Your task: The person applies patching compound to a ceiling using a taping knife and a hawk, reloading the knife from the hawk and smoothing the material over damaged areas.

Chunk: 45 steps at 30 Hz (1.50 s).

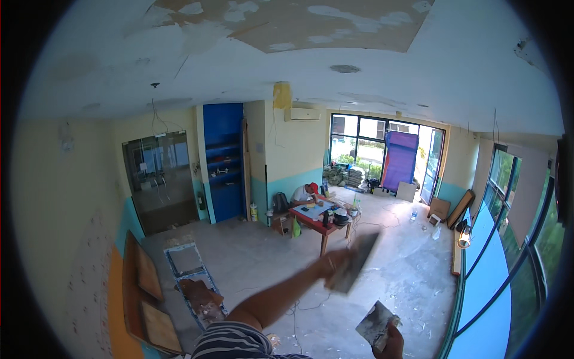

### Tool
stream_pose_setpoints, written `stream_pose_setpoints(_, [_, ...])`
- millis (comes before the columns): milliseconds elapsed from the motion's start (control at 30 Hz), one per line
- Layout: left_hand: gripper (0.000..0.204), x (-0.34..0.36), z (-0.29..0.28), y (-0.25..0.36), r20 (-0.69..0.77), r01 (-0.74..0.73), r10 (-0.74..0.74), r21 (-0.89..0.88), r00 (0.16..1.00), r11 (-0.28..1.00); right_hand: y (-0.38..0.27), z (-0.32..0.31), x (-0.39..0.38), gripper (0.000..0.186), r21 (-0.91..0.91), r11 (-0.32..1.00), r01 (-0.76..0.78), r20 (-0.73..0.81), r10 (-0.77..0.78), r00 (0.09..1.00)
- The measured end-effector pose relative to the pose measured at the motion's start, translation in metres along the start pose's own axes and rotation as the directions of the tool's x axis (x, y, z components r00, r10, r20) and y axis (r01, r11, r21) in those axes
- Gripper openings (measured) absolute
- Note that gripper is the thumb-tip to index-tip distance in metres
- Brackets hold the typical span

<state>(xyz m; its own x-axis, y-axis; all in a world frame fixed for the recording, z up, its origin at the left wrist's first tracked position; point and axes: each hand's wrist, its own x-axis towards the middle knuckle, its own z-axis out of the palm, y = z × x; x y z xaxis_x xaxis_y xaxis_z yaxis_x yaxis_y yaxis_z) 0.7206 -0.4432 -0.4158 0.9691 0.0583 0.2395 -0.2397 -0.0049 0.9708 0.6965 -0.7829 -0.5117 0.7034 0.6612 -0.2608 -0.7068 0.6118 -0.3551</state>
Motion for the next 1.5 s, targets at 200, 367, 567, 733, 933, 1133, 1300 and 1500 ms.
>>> stream_pose_setpoints(200, [0.072, -0.043, 0.069, -0.127, 0.282, 0.387, -0.457, 0.270, 0.844, 0.882, 0.000, -0.056, 0.029, 0.033, -0.027, 0.989, -0.148, 0.355, 0.148, 0.923])
stream_pose_setpoints(367, [0.075, -0.081, 0.059, -0.079, 0.197, 0.330, -0.492, 0.530, 0.848, 0.781, 0.004, -0.030, 0.011, 0.035, -0.250, 0.963, 0.098, -0.025, -0.108, 0.994])
stream_pose_setpoints(567, [0.081, -0.114, -0.001, -0.190, 0.008, 0.344, -0.454, 0.640, 0.891, 0.687, -0.008, 0.016, -0.011, 0.034, -0.077, 0.988, 0.132, -0.089, -0.138, 0.986])
stream_pose_setpoints(733, [0.078, -0.204, -0.033, -0.255, -0.392, 0.687, -0.571, 0.510, 0.721, 0.517, -0.016, -0.013, 0.004, 0.031, -0.152, 0.987, 0.055, 0.048, -0.048, 0.998])
stream_pose_setpoints(933, [0.060, -0.350, -0.082, -0.342, -0.649, 0.798, -0.465, 0.510, 0.602, 0.320, 0.009, -0.026, 0.013, 0.033, -0.521, 0.843, 0.131, 0.021, -0.141, 0.990])
stream_pose_setpoints(1133, [0.058, -0.413, -0.087, -0.321, -0.757, 0.922, -0.530, 0.354, 0.381, 0.156, 0.025, 0.008, 0.014, 0.031, -0.040, 0.999, 0.002, -0.037, -0.003, 0.999])
stream_pose_setpoints(1300, [0.056, -0.418, -0.081, -0.318, -0.762, 0.936, -0.548, 0.324, 0.346, 0.140, 0.035, 0.003, 0.029, 0.028, -0.127, 0.992, -0.001, -0.059, -0.007, 0.998])
stream_pose_setpoints(1500, [0.053, -0.410, -0.083, -0.319, -0.760, 0.935, -0.546, 0.317, 0.352, 0.162, 0.048, -0.017, 0.047, 0.025, -0.396, 0.918, -0.026, -0.004, 0.026, 1.000])
